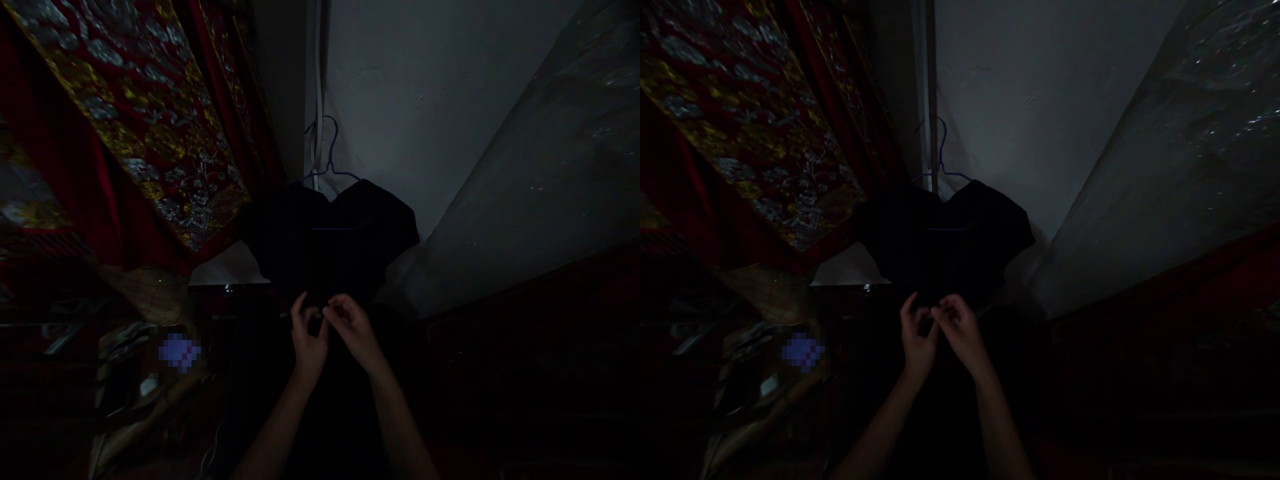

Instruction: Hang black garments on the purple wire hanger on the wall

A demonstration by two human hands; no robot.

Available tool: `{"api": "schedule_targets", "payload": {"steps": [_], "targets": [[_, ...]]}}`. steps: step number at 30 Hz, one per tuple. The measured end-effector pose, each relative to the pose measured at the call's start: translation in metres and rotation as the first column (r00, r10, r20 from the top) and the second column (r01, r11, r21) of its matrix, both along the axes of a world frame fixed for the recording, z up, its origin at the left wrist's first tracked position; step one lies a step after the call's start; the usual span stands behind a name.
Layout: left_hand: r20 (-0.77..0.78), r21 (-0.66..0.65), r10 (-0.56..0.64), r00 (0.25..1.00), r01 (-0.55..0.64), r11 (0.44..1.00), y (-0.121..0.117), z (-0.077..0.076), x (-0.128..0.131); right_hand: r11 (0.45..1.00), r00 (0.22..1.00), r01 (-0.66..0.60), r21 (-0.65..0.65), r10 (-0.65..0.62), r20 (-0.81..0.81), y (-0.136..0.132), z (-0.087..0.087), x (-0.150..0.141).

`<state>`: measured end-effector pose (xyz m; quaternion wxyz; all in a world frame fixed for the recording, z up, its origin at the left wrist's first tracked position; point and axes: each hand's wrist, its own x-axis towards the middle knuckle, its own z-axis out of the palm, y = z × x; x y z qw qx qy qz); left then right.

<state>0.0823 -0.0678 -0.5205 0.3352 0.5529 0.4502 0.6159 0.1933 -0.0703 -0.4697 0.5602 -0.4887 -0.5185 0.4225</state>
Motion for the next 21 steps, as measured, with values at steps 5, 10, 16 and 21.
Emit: {"api": "schedule_targets", "payload": {"steps": [5,10,16,21], "targets": [[-0.002,0.002,-0.046,0.999,0.046,0.999,-0.011,0.009,-0.002,1.000,0.985,-0.008,0.005,0.007,0.171,0.002,-0.004,-0.001],[-0.041,0.039,-0.013,0.999,0.015,0.999,-0.015,0.019,-0.005,0.999,0.981,0.009,-0.035,-0.002,0.194,-0.004,-0.007,0.003],[-0.060,-0.023,-0.015,0.998,0.014,1.000,-0.014,0.015,-0.004,0.974,0.988,-0.145,-0.175,0.153,0.032,-0.010,0.000,0.006],[-0.132,0.005,-0.014,0.991,0.014,1.000,-0.007,0.016,-0.008,0.960,0.988,-0.122,-0.253,0.092,-0.127,0.008,0.031,0.009]]}}
